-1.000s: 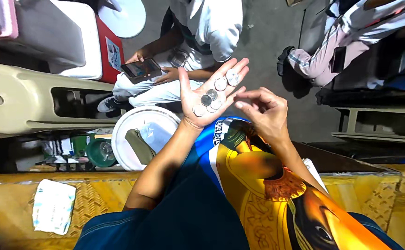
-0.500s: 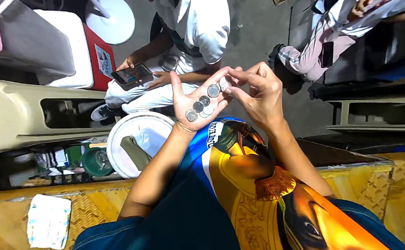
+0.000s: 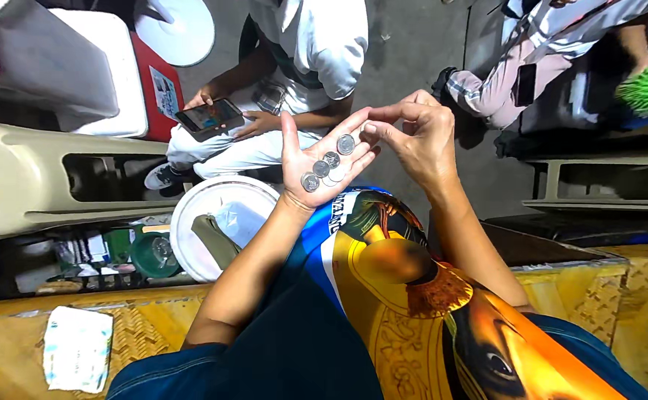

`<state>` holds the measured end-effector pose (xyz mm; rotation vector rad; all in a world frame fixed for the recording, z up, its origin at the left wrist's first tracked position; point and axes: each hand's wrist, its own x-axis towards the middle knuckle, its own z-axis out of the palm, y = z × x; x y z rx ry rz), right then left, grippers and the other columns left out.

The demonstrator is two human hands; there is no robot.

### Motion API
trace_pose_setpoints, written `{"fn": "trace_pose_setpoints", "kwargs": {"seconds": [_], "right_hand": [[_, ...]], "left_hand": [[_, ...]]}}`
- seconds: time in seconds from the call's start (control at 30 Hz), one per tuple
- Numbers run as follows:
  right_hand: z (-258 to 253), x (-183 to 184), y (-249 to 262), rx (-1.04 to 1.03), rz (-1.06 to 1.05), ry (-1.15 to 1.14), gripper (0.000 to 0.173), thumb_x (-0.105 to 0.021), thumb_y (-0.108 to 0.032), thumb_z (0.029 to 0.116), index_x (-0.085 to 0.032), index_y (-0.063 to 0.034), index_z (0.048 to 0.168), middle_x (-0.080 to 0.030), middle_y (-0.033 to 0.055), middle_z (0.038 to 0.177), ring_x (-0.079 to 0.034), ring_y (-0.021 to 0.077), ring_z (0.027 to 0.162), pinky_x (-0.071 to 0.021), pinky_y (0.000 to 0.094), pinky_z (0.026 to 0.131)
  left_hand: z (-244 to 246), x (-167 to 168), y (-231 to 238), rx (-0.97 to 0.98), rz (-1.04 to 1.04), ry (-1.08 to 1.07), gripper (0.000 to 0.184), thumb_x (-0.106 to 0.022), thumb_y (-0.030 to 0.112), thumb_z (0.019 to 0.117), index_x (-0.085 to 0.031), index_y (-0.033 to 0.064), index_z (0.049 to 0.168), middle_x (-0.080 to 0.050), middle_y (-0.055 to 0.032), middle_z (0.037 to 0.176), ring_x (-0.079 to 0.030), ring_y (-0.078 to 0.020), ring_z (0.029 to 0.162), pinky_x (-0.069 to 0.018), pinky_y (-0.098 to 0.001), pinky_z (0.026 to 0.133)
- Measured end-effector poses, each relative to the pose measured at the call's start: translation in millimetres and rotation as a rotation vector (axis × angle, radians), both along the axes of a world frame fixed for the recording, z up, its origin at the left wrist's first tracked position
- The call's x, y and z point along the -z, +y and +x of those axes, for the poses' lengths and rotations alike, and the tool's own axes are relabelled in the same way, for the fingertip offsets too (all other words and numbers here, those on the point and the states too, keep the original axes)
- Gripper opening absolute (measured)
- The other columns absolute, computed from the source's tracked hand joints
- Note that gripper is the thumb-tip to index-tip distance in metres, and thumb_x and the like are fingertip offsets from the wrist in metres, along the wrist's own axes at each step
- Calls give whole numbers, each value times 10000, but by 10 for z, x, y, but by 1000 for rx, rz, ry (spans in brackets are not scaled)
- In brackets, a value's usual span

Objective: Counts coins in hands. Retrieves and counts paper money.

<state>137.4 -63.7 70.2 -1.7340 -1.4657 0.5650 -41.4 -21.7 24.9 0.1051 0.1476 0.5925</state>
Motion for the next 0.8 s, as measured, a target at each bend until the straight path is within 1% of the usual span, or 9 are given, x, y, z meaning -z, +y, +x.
{"fn": "trace_pose_setpoints", "kwargs": {"seconds": [0.1,0.2,0.27,0.37,0.47,0.53,0.6,0.73,0.8], "right_hand": [[-54,-29,-27,-75,111,-55,218,-758,-201,921,-801,-42,1064,-614,100,939,-564,74,803,-459,172,704],[-198,-74,-81,-189,44,-111,248,-772,-216,909,-796,-44,1087,-629,137,937,-599,160,772,-505,284,672],[-263,-46,-97,-198,15,-126,223,-770,-192,905,-792,-40,1067,-620,141,930,-606,186,751,-512,315,645],[-257,-56,-100,-190,-20,-59,138,-763,-136,894,-746,-23,970,-626,107,929,-607,143,789,-515,267,702],[-208,-116,-102,-162,-12,-10,105,-749,-111,889,-738,-12,921,-663,64,855,-530,42,698,-428,185,640],[-156,-154,-79,-131,-45,8,113,-757,-122,889,-735,-22,937,-688,32,833,-513,8,653,-417,181,621],[-117,-158,-38,-113,-66,-21,120,-759,-129,880,-737,-38,955,-726,40,853,-600,34,685,-485,214,659],[-132,-127,-27,-103,-13,-143,174,-772,-172,881,-790,-52,1006,-621,105,915,-558,126,769,-453,254,688],[-199,-119,-50,-106,42,-162,203,-764,-202,900,-797,-54,1035,-603,121,940,-557,136,756,-457,257,658]], "left_hand": [[2,-9,-11,-18,9,-30,1196,104,859,836,-413,21,1514,-547,-160,1441,-535,-276,1323,-435,-414,1111],[14,-8,-21,-25,-51,-41,1204,70,883,829,-441,18,1493,-563,-183,1394,-573,-270,1253,-465,-396,1078],[20,-16,-25,-19,-58,-35,1211,72,891,822,-421,29,1515,-563,-175,1394,-578,-249,1240,-468,-375,1066],[2,-6,-34,-9,-36,-21,1220,108,883,815,-382,38,1546,-521,-166,1453,-538,-250,1302,-438,-384,1100],[-2,3,-29,-7,-2,-37,1224,135,867,817,-356,21,1552,-476,-189,1519,-487,-276,1385,-406,-390,1137],[-4,30,-16,0,52,-28,1233,153,863,809,-351,24,1560,-460,-196,1540,-476,-284,1399,-410,-387,1131],[-6,36,-8,1,34,9,1233,120,879,811,-392,30,1544,-519,-192,1471,-524,-281,1335,-438,-402,1100],[3,-4,-19,-6,-42,9,1207,77,890,823,-403,43,1537,-555,-173,1418,-559,-268,1283,-457,-397,1082],[7,-24,-27,-27,-81,-25,1196,73,888,828,-411,36,1513,-558,-174,1403,-564,-271,1277,-451,-413,1095]]}}
